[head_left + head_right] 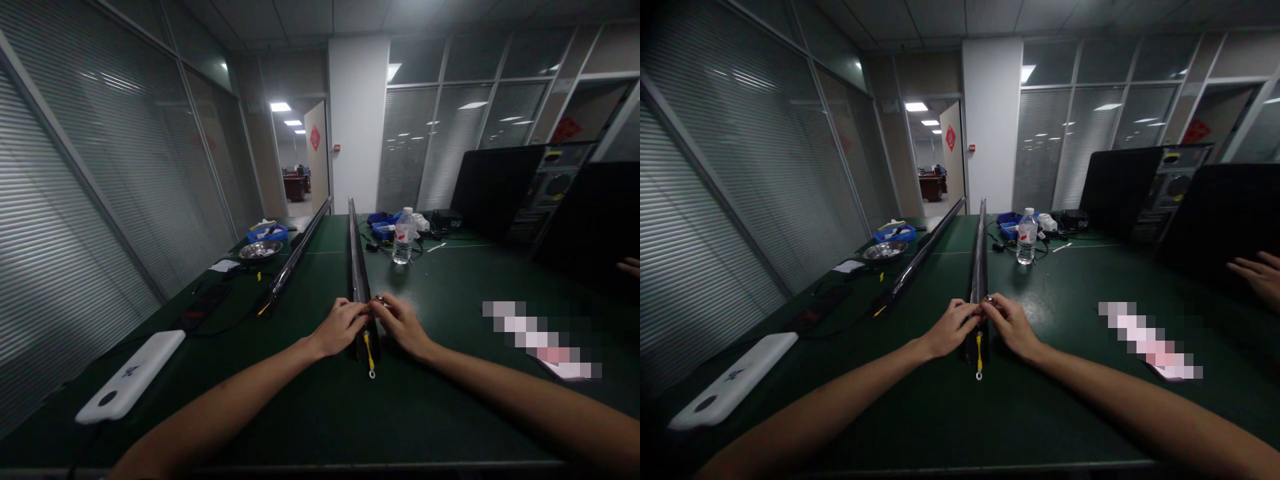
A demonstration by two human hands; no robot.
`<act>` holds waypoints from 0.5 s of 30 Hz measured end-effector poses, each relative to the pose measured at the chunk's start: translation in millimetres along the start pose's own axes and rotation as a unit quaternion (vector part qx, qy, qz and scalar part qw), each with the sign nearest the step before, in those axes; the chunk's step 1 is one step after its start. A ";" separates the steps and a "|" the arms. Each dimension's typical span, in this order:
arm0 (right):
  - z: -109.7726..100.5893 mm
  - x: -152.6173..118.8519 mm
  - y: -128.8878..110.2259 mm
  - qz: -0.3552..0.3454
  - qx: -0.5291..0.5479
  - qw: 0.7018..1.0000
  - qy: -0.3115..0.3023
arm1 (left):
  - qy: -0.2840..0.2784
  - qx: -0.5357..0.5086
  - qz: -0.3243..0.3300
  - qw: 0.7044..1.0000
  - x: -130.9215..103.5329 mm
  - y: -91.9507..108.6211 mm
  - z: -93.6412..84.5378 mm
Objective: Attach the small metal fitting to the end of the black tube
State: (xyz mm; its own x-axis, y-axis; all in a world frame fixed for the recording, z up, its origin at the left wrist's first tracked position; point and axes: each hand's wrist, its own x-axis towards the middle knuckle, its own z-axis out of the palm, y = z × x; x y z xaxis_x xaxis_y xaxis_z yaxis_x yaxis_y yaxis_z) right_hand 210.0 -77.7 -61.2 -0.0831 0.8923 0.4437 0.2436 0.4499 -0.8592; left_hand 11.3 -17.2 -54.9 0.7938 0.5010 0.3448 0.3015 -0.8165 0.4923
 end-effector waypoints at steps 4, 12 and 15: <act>-0.7 -0.7 3.4 0.001 0.014 1.000 0.006 | -0.007 -0.005 -0.006 1.000 0.0 1.2 -2.0; -0.2 -0.5 9.2 0.014 0.027 0.999 0.024 | -0.007 -0.005 -0.018 1.000 0.1 2.1 -3.6; -0.1 -0.8 11.6 0.020 0.032 0.999 0.029 | -0.010 -0.008 -0.007 1.000 0.9 2.2 -3.3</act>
State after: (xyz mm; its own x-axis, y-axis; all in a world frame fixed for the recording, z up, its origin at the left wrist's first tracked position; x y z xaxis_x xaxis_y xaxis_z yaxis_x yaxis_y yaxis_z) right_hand 213.0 -73.2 -71.5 -0.0188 0.9071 0.4206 0.1825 0.4167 -0.8905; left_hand 11.0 -17.6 -50.8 0.8003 0.5065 0.3210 0.3048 -0.8046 0.5097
